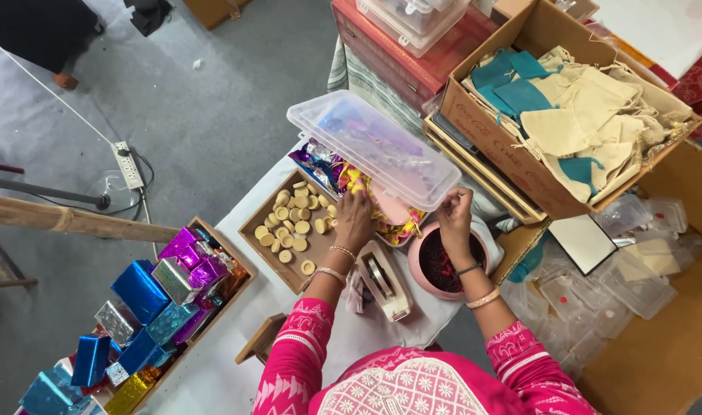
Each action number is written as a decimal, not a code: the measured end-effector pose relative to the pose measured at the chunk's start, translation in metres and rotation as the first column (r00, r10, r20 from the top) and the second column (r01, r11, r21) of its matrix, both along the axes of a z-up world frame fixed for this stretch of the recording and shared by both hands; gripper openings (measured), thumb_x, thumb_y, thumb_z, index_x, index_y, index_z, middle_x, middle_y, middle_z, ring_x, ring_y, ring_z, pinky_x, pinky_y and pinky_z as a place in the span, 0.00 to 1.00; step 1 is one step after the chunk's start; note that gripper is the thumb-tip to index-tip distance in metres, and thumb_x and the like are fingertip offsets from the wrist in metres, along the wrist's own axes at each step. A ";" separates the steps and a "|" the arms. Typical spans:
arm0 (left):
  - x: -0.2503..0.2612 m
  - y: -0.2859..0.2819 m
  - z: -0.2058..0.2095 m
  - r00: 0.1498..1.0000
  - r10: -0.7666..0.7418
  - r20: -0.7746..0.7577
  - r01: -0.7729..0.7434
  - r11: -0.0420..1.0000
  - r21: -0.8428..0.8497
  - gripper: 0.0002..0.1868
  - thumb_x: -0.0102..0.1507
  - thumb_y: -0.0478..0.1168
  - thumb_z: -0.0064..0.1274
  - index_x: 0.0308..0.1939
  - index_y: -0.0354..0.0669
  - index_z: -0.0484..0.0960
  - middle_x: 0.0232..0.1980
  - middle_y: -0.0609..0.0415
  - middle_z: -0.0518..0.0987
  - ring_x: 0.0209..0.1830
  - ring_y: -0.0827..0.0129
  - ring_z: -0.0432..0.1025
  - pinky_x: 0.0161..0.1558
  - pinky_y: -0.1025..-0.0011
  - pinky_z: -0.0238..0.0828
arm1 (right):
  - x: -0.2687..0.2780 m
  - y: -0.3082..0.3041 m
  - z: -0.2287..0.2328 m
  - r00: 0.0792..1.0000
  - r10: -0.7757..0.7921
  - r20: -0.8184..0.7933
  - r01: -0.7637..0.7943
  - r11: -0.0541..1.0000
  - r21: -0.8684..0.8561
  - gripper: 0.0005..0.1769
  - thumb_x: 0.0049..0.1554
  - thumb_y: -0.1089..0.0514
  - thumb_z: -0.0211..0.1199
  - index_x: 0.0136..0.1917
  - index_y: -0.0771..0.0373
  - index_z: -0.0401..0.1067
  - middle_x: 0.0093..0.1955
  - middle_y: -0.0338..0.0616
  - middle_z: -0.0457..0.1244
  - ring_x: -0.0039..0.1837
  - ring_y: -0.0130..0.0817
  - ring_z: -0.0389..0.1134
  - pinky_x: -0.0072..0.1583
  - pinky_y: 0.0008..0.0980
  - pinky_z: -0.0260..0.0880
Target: The person wipes a small cardboard box with a cloth, places a colorful item inside, and closes the lid. They then wrap the box in a sheet of shiny purple foil, folding the edges and securing the package with tape.
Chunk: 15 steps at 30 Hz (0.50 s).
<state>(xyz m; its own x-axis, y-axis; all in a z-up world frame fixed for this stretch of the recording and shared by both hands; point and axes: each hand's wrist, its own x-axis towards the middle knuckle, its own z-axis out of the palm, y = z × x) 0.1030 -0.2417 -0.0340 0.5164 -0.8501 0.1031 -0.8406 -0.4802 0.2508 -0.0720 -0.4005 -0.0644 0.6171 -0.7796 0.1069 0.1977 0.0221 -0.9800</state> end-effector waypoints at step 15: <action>-0.061 -0.025 0.017 0.979 -0.154 -0.133 0.152 0.988 -0.025 0.16 0.58 0.50 0.54 0.36 0.40 0.85 0.43 0.43 0.79 0.50 0.49 0.68 0.58 0.51 0.59 | -0.001 0.005 0.012 0.999 0.029 -0.023 -0.028 0.999 0.016 0.20 0.64 0.65 0.63 0.60 0.59 0.53 0.48 0.34 0.59 0.50 0.21 0.61 0.54 0.22 0.65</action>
<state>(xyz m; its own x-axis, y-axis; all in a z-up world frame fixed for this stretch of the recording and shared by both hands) 0.0419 -0.2669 -0.0166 0.3902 -0.9191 0.0546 -0.8622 -0.3440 0.3719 -0.0731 -0.3960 -0.0524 0.6414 -0.7630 0.0798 0.1737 0.0431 -0.9839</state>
